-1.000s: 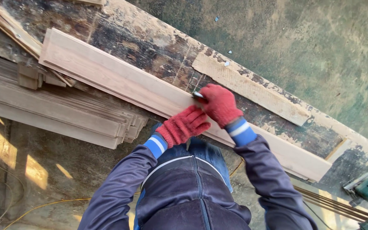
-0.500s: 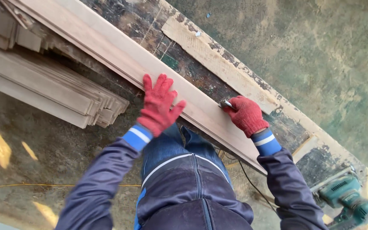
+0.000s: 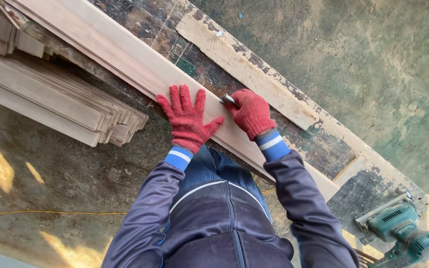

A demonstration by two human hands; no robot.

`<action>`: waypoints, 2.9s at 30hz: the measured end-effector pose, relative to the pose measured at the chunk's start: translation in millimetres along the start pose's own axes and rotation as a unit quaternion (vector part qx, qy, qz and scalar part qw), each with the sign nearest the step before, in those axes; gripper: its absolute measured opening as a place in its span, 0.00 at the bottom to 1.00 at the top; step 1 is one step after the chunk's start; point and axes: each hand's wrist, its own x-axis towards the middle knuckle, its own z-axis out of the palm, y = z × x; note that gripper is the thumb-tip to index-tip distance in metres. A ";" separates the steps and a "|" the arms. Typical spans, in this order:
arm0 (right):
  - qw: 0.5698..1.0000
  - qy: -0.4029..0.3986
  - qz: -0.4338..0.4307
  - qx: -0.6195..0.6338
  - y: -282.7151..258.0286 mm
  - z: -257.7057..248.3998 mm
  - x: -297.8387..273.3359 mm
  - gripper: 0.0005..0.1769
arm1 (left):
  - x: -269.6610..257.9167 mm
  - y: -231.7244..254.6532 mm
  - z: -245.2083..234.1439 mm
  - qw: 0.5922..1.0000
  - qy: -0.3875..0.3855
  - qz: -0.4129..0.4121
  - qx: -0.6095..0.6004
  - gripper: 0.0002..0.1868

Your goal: Sanding wooden planks using a hand sanding block and an electric orbital sander.

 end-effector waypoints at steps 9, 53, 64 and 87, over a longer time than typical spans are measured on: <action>0.998 -0.029 0.048 -0.028 85.3 -35.2 -101.0 0.11 | 1.7 3.9 -8.0 1.000 -0.013 -0.008 0.004 0.52; 0.808 0.203 0.463 0.303 219.3 21.7 -343.8 0.24 | 30.1 16.3 9.2 0.964 -0.084 0.250 0.010 0.25; 0.909 0.132 0.380 0.104 182.7 26.6 -281.5 0.19 | 41.0 2.2 -3.7 0.987 -0.053 0.146 0.046 0.20; 0.994 -0.011 0.111 0.004 173.4 -39.9 -162.4 0.09 | 48.5 9.9 -16.6 0.993 -0.063 0.087 0.055 0.35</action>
